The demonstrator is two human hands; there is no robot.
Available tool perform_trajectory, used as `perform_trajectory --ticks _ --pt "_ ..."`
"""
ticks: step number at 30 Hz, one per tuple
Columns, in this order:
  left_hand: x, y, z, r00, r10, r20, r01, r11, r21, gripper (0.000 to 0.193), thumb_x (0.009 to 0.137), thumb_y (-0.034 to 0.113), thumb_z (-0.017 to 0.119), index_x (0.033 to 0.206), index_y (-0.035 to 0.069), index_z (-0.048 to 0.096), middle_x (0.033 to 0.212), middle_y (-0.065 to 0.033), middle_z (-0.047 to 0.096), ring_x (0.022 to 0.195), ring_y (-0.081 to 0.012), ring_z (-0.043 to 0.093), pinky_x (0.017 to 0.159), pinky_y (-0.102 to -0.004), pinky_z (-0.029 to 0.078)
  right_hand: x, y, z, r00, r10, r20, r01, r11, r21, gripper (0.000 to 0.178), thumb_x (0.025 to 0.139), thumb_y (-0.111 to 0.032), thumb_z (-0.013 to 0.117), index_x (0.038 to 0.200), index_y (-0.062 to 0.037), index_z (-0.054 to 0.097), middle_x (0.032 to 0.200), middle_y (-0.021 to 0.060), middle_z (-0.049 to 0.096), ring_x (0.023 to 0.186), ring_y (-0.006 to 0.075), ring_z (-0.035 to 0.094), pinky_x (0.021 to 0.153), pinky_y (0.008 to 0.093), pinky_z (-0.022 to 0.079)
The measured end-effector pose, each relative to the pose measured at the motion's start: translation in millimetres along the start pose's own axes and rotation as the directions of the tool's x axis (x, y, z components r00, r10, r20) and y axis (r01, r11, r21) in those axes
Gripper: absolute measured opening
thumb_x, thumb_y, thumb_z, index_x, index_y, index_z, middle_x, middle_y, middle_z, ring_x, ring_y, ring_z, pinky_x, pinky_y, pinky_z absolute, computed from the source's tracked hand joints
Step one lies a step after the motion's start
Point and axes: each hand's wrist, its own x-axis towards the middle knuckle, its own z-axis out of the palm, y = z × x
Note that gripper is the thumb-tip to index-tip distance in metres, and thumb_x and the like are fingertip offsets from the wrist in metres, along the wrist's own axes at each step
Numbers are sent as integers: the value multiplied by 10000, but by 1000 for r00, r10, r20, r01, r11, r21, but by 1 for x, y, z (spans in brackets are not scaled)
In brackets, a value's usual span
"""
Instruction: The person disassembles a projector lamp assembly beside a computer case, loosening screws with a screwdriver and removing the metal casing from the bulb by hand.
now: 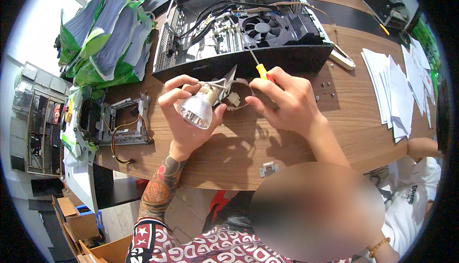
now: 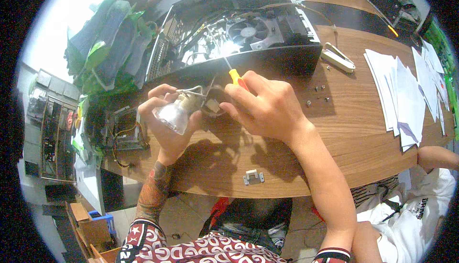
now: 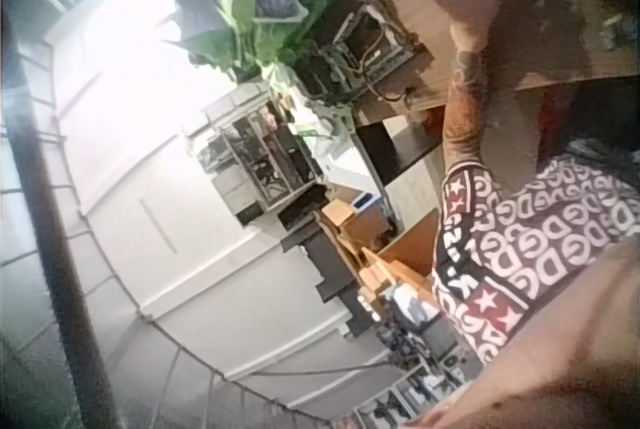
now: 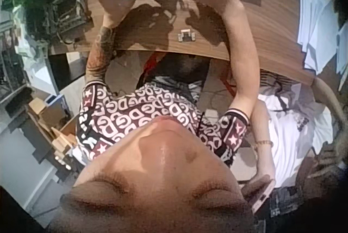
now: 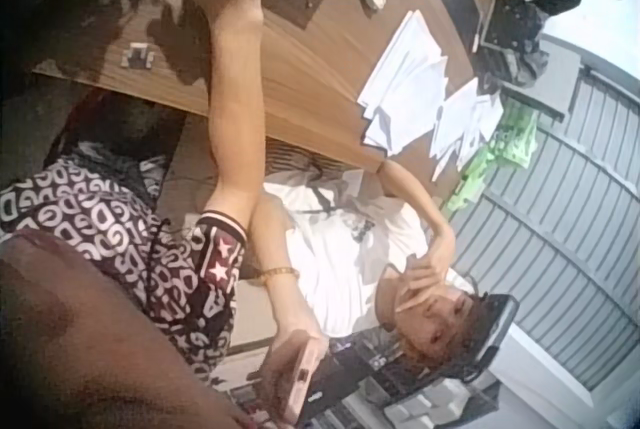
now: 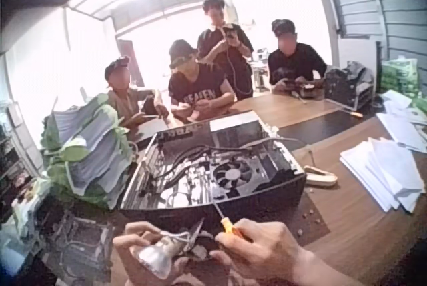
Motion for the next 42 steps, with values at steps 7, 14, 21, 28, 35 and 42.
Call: perform_trajectory --ticks 7,14,21,28,35,42 --pt "-1 2 -4 999 -42 12 43 997 -60 702 723 59 829 1141 110 268 1186 -197 407 1011 -265 576 883 -407 543 -4 0 8 1000 -17 10 17 997 -76 242 793 -199 744 964 -103 603 767 76 533 593 232 599 481 332 480" --pt "2 7 -4 970 -241 -7 215 877 -430 632 792 60 775 1124 118 240 1185 -191 407 1026 -375 634 867 -458 546 -2 -1 6 999 48 -22 -50 995 -91 242 776 -173 783 972 -93 665 798 74 564 592 200 584 499 304 486" --pt "4 9 -6 955 -297 16 257 798 -545 576 836 110 739 1127 119 241 1171 -175 409 1011 -376 638 873 -467 536 -7 -1 14 999 41 5 -40 996 -75 199 793 -142 746 949 -90 633 780 75 550 593 217 592 486 319 480" --pt "5 12 -10 951 -296 94 289 735 -614 578 825 90 739 1130 110 248 1164 -169 401 1029 -398 629 885 -481 521 -2 -4 10 992 95 -87 -94 996 9 127 810 -149 728 835 -92 617 740 70 517 550 219 570 465 334 470" --pt "2 8 -3 970 -204 131 242 770 -591 637 756 55 790 1121 111 271 1155 -173 410 1058 -321 577 876 -455 506 -1 -7 7 988 119 -103 -113 992 61 133 817 -135 714 760 -86 604 723 74 509 518 222 549 455 341 458" --pt "1 -2 3 994 7 112 22 965 -261 701 709 133 860 1129 103 299 1157 -186 436 1065 -290 556 878 -416 479 0 -11 3 989 117 -88 -115 993 26 152 802 -134 711 723 -95 588 708 72 496 497 219 534 441 339 442"
